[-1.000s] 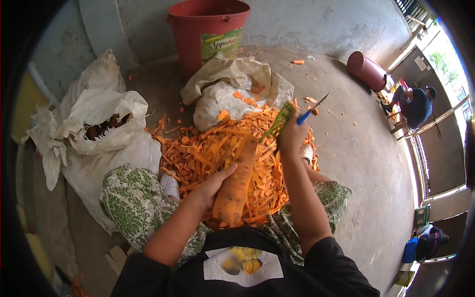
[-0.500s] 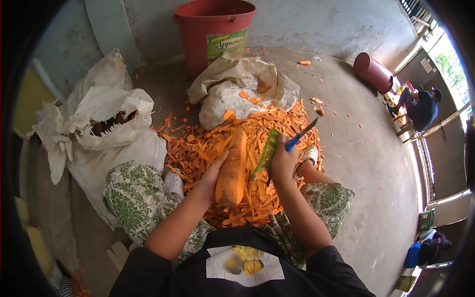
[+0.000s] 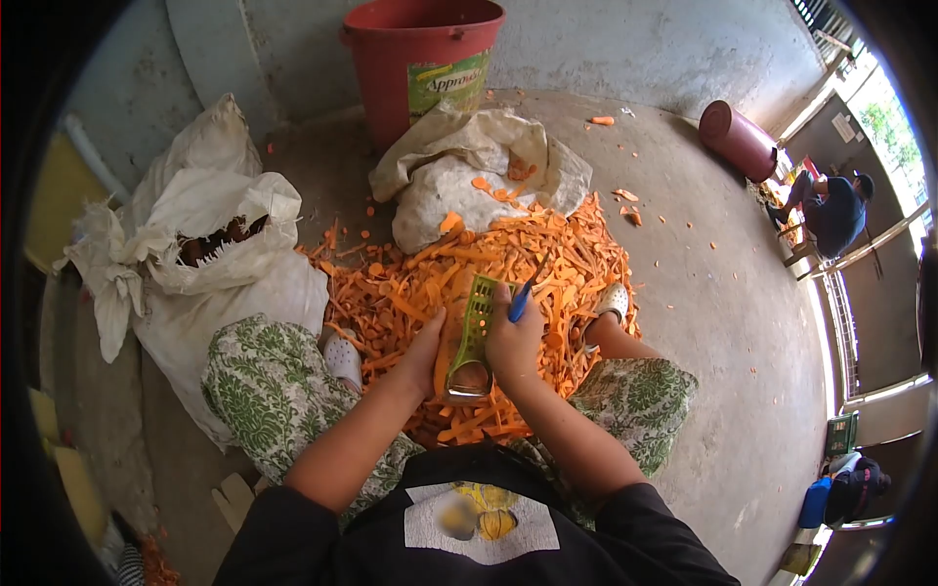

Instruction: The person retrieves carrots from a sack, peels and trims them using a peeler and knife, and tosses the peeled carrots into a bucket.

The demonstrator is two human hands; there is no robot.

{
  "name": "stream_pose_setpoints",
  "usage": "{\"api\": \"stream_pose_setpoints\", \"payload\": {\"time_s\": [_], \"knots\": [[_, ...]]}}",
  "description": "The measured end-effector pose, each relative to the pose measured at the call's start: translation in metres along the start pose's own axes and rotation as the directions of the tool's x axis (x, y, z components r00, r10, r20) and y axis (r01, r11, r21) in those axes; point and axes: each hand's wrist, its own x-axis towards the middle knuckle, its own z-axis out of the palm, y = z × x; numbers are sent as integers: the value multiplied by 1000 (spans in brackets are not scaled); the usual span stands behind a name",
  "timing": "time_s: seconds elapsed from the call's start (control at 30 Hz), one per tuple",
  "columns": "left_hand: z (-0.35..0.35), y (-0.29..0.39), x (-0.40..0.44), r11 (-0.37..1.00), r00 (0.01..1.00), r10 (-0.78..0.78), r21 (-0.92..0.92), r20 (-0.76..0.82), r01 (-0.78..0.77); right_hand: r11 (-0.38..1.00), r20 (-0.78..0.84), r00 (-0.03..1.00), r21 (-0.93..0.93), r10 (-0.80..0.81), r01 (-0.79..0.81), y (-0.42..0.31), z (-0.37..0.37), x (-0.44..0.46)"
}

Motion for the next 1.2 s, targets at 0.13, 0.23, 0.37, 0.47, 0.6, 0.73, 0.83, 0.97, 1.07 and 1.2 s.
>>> {"api": "stream_pose_setpoints", "payload": {"time_s": [0.13, 0.23, 0.37, 0.47, 0.6, 0.73, 0.83, 0.97, 1.07, 1.2], "knots": [[-6, 1, 2, 996, 998, -54, 79, 45, 50, 995, 0, 999, -95, -38, 38, 8, 3, 6], [-3, -4, -4, 960, 997, -63, 270, -43, 73, 987, -178, 984, -159, -32, 3, 26, 2, 45], [18, 0, -22, 945, 995, -86, 311, -50, 97, 960, -350, 932, -280, -96, -6, 52, -18, 113], [22, 4, -31, 940, 989, -148, 313, 25, 133, 948, -472, 880, -297, -44, -112, 72, -37, 155], [29, 6, -34, 949, 995, -90, 306, 35, 75, 999, -499, 867, -21, 12, -26, 63, -48, 156], [21, 10, -27, 969, 998, -58, 242, -6, 58, 984, -255, 964, 174, 70, -26, 15, -34, 88], [8, 15, -20, 984, 999, -52, 171, 12, 49, 996, -156, 983, -34, -93, 88, 30, -21, 63], [8, 28, -22, 991, 999, 22, 128, 38, -27, 984, -222, 964, -136, -147, 119, 24, -21, 53], [6, 31, -21, 986, 998, 55, 157, -19, -51, 995, -246, 966, 28, -84, 94, -4, -20, 47], [-3, 27, -11, 980, 987, 127, 169, -99, -109, 980, -40, 998, 197, 46, -37, -28, -8, 24]]}}
